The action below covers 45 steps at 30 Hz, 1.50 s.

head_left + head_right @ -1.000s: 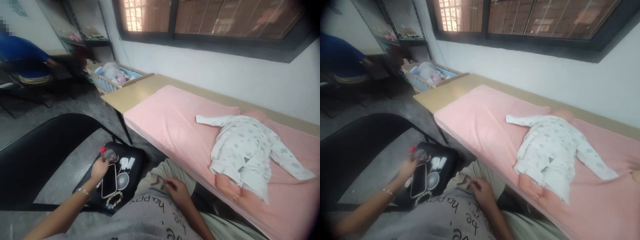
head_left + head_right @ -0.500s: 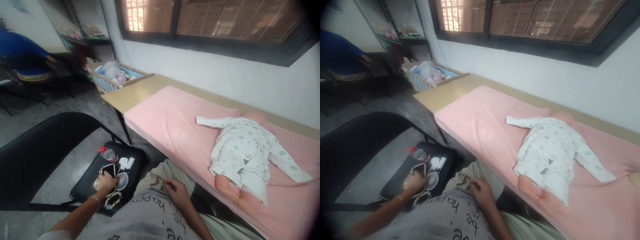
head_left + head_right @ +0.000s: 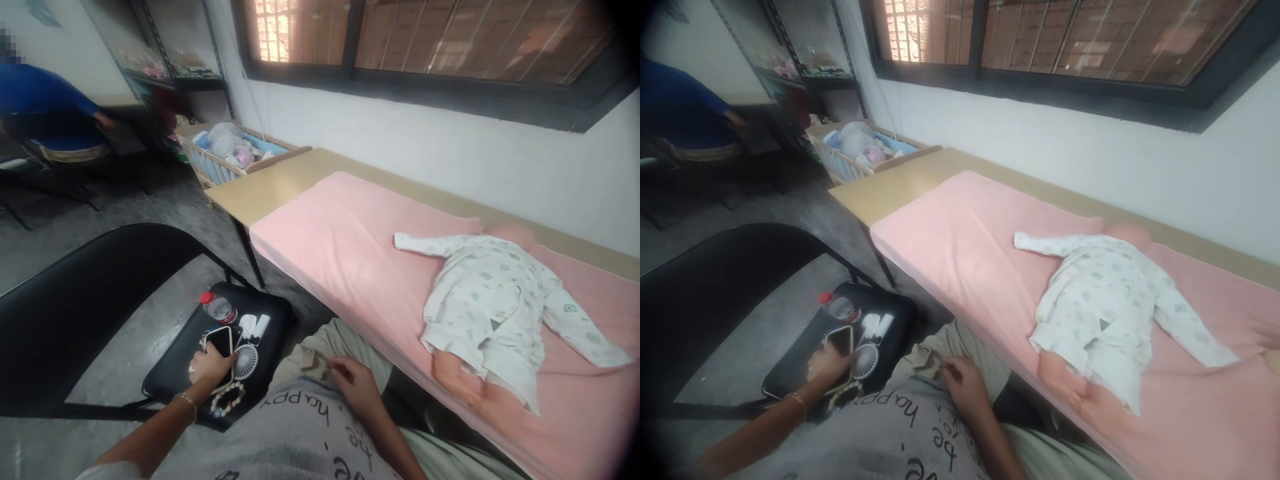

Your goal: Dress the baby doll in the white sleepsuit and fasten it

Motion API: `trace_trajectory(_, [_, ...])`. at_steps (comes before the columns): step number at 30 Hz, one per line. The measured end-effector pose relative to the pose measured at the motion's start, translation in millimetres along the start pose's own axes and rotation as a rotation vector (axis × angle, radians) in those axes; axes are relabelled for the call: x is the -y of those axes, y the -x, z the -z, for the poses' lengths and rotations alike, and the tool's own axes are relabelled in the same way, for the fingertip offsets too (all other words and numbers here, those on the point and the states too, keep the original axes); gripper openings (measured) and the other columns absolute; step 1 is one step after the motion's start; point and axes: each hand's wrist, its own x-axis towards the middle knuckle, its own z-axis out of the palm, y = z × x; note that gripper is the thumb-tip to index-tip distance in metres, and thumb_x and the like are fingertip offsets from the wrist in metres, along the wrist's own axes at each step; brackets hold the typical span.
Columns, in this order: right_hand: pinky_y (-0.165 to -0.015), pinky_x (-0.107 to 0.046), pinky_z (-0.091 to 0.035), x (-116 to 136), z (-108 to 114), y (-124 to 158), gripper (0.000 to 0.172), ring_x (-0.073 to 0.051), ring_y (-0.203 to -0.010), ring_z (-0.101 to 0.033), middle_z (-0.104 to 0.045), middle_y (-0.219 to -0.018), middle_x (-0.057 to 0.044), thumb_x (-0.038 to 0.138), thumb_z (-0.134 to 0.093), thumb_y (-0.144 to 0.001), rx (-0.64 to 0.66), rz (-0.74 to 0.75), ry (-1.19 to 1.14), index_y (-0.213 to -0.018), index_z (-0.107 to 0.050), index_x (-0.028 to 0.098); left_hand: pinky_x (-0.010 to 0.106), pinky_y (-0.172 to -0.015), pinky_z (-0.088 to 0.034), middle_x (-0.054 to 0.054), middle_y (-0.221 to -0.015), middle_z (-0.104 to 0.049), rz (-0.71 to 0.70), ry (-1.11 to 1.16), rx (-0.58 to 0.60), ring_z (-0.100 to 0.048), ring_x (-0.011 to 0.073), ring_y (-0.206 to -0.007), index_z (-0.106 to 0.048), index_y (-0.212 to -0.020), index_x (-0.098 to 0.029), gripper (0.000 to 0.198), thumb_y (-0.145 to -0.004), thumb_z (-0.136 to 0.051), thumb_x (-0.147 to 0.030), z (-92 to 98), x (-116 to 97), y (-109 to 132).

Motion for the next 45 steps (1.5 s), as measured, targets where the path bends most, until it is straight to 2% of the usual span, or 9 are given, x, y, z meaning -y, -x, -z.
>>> trace_trajectory(15, [-0.08, -0.031, -0.047, -6.5, -4.4, -1.7, 0.025, -0.02, -0.088, -0.061, -0.066, -0.096, -0.008, 0.027, -0.051, -0.082, 0.024, -0.004, 0.012, -0.098, -0.068, 0.016, 0.042, -0.085, -0.039, 0.016, -0.114, -0.048, -0.448, -0.01, -0.007, -0.047, 0.0351, -0.109, -0.029, -0.14, -0.016, 0.087, -0.065, -0.058, -0.049, 2.4, -4.1, 18.1])
trace_trajectory(21, [-0.078, -0.029, -0.047, 7.0, -17.0, -20.4, 0.023, -0.019, -0.087, -0.061, -0.066, -0.095, -0.006, 0.023, -0.052, -0.081, 0.085, 0.011, 0.024, -0.095, -0.068, 0.017, 0.04, -0.084, -0.039, 0.014, -0.113, -0.049, -0.47, 0.051, -0.011, -0.048, 0.0324, -0.106, -0.03, -0.14, -0.019, 0.086, -0.064, -0.06, -0.045, -7.8, -4.3, 16.8])
trace_trajectory(26, [-0.071, -0.024, -0.046, 18.8, -57.8, -74.4, 0.025, -0.015, -0.077, -0.06, -0.066, -0.084, -0.002, 0.016, -0.051, -0.077, 0.277, 0.084, 0.15, -0.094, -0.069, 0.019, 0.039, -0.082, -0.039, 0.015, -0.115, -0.048, -0.487, 0.042, -0.053, -0.048, 0.0326, -0.105, -0.034, -0.138, -0.018, 0.084, -0.063, -0.06, -0.043, -16.4, -3.0, 18.0])
trace_trajectory(30, [-0.076, -0.024, -0.045, 14.1, -111.5, -120.6, 0.03, -0.015, -0.083, -0.061, -0.066, -0.088, -0.002, 0.014, -0.054, -0.074, 0.473, -0.026, 0.219, -0.1, -0.067, 0.021, 0.038, -0.084, -0.039, 0.013, -0.113, -0.051, -0.527, 0.085, -0.051, -0.05, 0.0302, -0.102, -0.036, -0.137, -0.017, 0.081, -0.065, -0.061, -0.046, -17.8, -1.0, 17.6])
trace_trajectory(33, [-0.067, -0.023, -0.047, 14.0, -154.9, -144.2, 0.035, -0.016, -0.076, -0.062, -0.065, -0.082, -0.002, 0.014, -0.06, -0.068, 0.6, -0.09, 0.208, -0.103, -0.064, 0.019, 0.037, -0.089, -0.039, 0.012, -0.114, -0.052, -0.551, 0.134, -0.04, -0.049, 0.0289, -0.105, -0.037, -0.135, -0.015, 0.08, -0.067, -0.06, -0.05, -16.3, 6.3, 11.5])
trace_trajectory(35, [-0.059, -0.023, -0.048, 13.1, -181.3, -151.9, 0.039, -0.015, -0.068, -0.061, -0.063, -0.08, -0.002, 0.02, -0.063, -0.07, 0.661, -0.123, 0.187, -0.109, -0.059, 0.018, 0.036, -0.092, -0.038, 0.013, -0.117, -0.052, -0.517, 0.154, -0.062, -0.048, 0.0275, -0.108, -0.039, -0.133, -0.012, 0.07, -0.075, -0.053, -0.05, -14.4, 16.3, 3.6])
trace_trajectory(38, [-0.046, -0.023, -0.047, 2.4, -213.8, -153.0, 0.058, -0.012, -0.055, -0.057, -0.061, -0.081, -0.003, 0.034, -0.064, -0.073, 0.747, -0.325, 0.088, -0.124, -0.042, 0.019, 0.038, -0.087, -0.041, 0.015, -0.118, -0.052, -0.295, 0.107, -0.088, -0.05, 0.0281, -0.105, -0.044, -0.128, -0.012, 0.053, -0.085, -0.04, -0.042, -10.5, 36.3, -12.2])
trace_trajectory(41, [-0.04, -0.02, -0.044, -16.9, -234.9, -149.9, 0.071, -0.009, -0.05, -0.052, -0.058, -0.08, -0.002, 0.037, -0.066, -0.072, 0.7, -0.52, 0.026, -0.13, -0.03, 0.02, 0.039, -0.08, -0.043, 0.015, -0.114, -0.056, -0.17, 0.057, 0.042, -0.053, 0.0306, -0.103, -0.051, -0.121, -0.013, 0.049, -0.084, -0.042, -0.043, -7.6, 52.8, -27.2])
trace_trajectory(45, [-0.039, -0.018, -0.043, -32.2, -242.0, -148.1, 0.07, -0.01, -0.052, -0.054, -0.058, -0.081, -0.001, 0.035, -0.066, -0.072, 0.655, -0.525, 0.02, -0.13, -0.029, 0.021, 0.035, -0.08, -0.044, 0.014, -0.112, -0.06, -0.208, 0.151, 0.195, -0.057, 0.0287, -0.102, -0.053, -0.118, -0.013, 0.058, -0.074, -0.056, -0.05, -5.9, 56.8, -41.7])
